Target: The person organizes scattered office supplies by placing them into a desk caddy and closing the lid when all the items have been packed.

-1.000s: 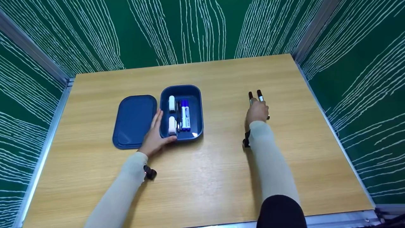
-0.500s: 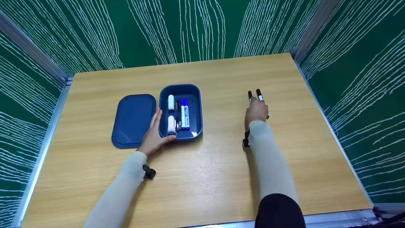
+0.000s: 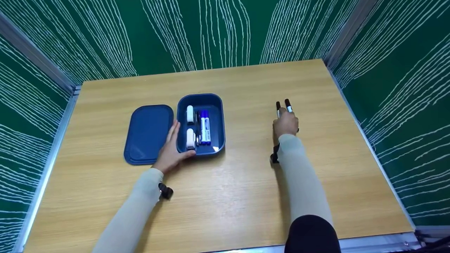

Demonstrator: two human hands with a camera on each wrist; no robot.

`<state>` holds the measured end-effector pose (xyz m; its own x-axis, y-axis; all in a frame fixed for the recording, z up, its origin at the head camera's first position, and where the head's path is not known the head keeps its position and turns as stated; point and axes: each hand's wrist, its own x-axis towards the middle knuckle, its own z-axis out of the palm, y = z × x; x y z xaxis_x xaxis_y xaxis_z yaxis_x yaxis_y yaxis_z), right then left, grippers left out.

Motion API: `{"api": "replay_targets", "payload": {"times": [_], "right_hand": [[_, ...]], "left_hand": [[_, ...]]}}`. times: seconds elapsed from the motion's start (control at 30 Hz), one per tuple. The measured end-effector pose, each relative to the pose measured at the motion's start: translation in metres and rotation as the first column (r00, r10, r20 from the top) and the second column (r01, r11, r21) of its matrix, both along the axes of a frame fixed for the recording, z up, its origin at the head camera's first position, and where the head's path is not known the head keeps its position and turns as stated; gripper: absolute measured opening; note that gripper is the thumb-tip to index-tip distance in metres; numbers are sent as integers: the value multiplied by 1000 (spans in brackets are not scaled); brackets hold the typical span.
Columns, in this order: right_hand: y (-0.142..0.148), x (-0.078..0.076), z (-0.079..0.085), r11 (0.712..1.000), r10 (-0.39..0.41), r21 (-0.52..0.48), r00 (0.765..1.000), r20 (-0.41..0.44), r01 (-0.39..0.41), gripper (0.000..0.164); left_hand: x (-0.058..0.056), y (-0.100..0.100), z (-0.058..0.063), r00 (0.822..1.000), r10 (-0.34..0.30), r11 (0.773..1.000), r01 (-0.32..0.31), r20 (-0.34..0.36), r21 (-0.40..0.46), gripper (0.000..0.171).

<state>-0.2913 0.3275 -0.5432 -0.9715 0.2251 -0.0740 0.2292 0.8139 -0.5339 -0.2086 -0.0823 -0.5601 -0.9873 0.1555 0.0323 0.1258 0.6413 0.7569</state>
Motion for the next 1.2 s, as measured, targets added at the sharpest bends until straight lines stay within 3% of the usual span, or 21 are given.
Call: {"api": "replay_targets", "payload": {"times": [0.13, 0.37, 0.93, 1.2], "right_hand": [[1, 0, 0, 999, -14, -37, 1000, 21, 14, 49], [5, 2, -2, 1000, 3, -30, 999, -35, -4, 45], [-8, 8, 5, 991, -36, -128, 999, -29, 32, 51], [-15, 14, 10, 988, -29, -155, 996, -85, 16, 48]], "left_hand": [[0, 0, -1, 1000, 2, 1000, -2, 0, -3, 124], [0, -1, -3, 1000, -6, 1000, 6, -21, -5, 125], [1, 0, -1, 1000, 8, 1000, -8, 10, 4, 124], [1, -1, 0, 1000, -1, 1000, 1, -2, -5, 124]]}}
